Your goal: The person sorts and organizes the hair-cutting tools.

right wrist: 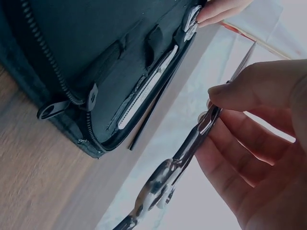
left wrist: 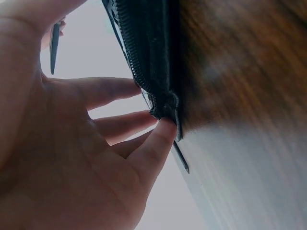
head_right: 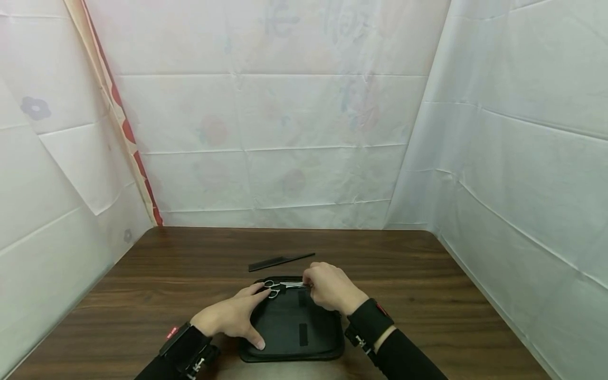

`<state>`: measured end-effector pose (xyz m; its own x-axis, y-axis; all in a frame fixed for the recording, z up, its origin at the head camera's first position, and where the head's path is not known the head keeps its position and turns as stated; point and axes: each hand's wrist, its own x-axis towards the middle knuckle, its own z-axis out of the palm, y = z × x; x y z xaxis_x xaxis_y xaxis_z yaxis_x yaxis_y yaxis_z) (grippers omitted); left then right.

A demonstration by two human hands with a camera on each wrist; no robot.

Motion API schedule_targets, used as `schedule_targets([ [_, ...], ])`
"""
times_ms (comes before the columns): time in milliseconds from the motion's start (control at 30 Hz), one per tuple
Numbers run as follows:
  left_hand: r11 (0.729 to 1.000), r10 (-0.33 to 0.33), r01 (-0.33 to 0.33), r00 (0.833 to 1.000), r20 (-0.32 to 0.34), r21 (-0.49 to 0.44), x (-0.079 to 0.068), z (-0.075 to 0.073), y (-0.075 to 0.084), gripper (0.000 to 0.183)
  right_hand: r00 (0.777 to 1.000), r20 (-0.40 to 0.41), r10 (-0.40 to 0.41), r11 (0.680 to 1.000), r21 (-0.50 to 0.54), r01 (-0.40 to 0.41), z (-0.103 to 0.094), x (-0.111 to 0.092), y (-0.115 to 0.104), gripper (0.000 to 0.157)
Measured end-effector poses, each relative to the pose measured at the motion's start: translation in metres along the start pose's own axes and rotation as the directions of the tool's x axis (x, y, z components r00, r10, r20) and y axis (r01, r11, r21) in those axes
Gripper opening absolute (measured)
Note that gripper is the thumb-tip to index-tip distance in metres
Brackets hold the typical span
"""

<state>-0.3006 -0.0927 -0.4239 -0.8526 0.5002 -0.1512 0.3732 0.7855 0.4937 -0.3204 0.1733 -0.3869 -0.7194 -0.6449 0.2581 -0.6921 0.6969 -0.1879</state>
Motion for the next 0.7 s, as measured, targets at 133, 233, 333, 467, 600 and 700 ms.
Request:
schedule_targets([
  [133, 1.0, -0.001, 0.001, 1.0, -0.001, -0.001, -0.0001, 0.0, 0.0001, 0.116, 1.0, 0.018, 0.002, 0.999, -0.044, -0.001, 0.0005, 0.0001, 0.0002, 0.02],
  [233, 1.0, -0.002, 0.002, 1.0, -0.002, -0.002, -0.0001, 0.0, -0.0002, 0.116, 1.0, 0.03, -0.003, 0.997, -0.076, 0.005, 0.0017, 0.0003, 0.0012, 0.021],
  [333, 1.0, -0.004, 0.004, 1.0, -0.001, -0.004, -0.0001, 0.0001, -0.0003, 0.116, 0.999, 0.032, -0.009, 0.995, -0.101, 0.012, 0.0032, -0.0002, 0.0026, 0.022],
  [467, 1.0, -0.002, 0.002, 1.0, 0.0, 0.0, 0.0007, 0.0008, -0.0007, 0.115, 1.0, 0.03, -0.003, 0.993, -0.118, 0.007, 0.0046, -0.0017, 0.0043, 0.023],
  [600, 1.0, -0.001, 0.001, 1.0, -0.005, 0.003, 0.0015, 0.0017, -0.0015, 0.115, 0.999, 0.042, 0.006, 0.992, -0.125, -0.001, 0.0053, -0.0035, 0.0059, 0.022],
  [700, 1.0, 0.0, 0.0, 1.0, -0.005, -0.001, 0.0015, 0.0021, -0.0018, 0.116, 0.998, 0.057, 0.015, 0.993, -0.12, -0.009, 0.006, -0.0049, 0.0074, 0.021],
])
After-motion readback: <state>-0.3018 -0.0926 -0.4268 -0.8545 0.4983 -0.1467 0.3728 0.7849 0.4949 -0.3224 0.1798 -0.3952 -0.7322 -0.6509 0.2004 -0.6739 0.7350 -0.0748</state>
